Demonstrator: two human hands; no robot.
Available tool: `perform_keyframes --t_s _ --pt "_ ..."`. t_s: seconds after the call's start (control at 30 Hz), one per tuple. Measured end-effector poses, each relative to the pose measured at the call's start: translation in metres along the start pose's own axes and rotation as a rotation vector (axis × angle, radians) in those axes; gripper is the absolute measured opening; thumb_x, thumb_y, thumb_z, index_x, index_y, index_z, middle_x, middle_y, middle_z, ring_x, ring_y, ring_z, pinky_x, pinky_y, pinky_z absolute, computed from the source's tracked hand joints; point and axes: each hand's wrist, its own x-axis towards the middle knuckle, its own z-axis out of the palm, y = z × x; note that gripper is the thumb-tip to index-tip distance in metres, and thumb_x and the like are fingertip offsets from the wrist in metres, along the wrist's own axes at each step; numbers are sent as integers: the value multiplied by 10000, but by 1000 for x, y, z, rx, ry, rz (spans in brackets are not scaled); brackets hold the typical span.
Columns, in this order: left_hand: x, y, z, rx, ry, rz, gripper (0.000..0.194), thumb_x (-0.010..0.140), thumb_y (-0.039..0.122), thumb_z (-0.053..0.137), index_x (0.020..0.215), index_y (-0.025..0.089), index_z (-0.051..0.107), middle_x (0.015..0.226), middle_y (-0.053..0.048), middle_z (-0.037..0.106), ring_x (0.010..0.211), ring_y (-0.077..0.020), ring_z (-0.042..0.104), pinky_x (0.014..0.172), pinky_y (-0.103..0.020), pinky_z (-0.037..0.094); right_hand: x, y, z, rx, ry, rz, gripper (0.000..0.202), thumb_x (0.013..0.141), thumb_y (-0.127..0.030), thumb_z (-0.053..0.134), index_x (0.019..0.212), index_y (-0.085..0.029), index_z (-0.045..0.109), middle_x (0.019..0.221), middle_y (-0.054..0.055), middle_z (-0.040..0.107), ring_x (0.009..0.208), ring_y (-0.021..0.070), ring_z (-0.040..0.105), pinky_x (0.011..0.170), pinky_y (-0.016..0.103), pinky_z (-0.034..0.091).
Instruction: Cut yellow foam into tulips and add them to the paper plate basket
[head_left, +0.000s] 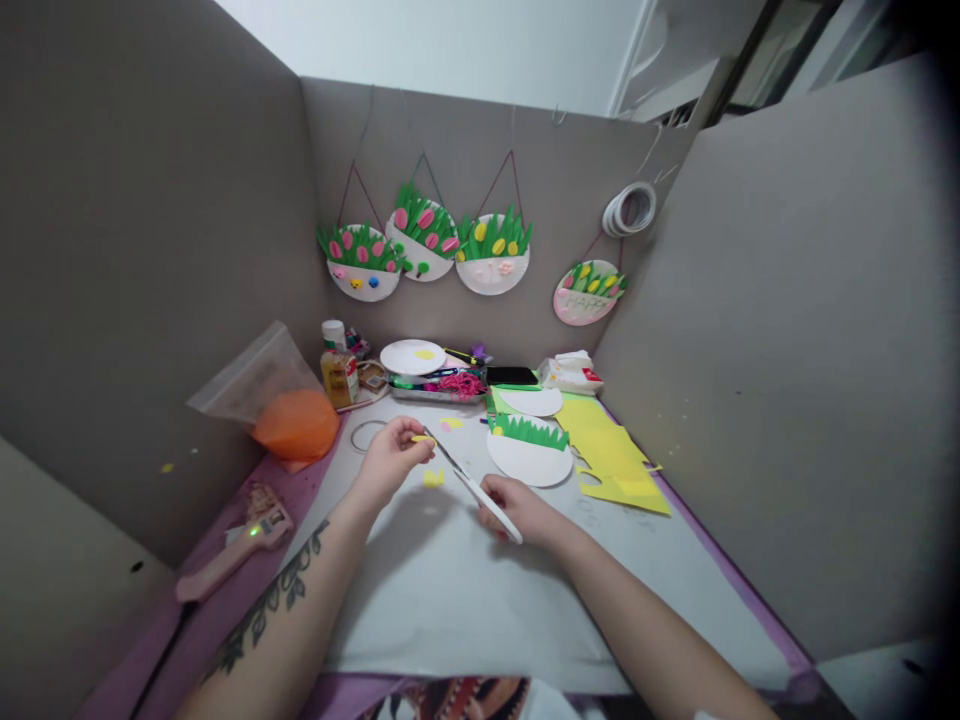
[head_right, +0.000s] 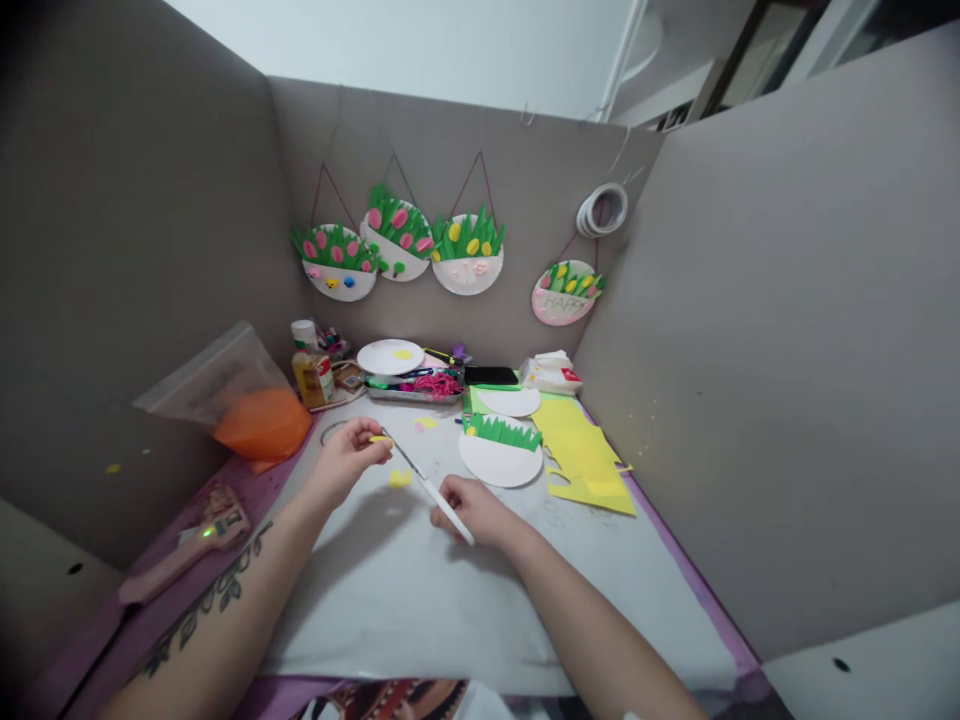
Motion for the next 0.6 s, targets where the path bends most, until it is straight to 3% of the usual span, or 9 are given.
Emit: perform_keyframes --t_s 0.2,0.4,0.6 --pt "2 -2 -3 2 2 -21 293 613 299 695 805 162 520 641 1 620 607 -132 615 591 -235 461 13 19 -3 38 209 18 161 657 -273 571 686 -181 443 564 -52 507 449 71 452 405 178 334" --pt "0 -4 3 46 -15 -40 244 662 310 657 808 150 544 711 -34 643 671 -150 636 616 -245 469 18 20 1 229 213 -33 208 651 -288 577 762 -193 429 641 -46 536 478 79 482 452 204 397" --pt "-13 -11 20 169 -245 -97 220 752 275 508 943 166 513 736 -41 653 711 -166 647 604 -257 472 15 -3 11 289 426 -209 222 669 -305 608 770 -182 453 678 -14 557 583 111 531 555 238 433"
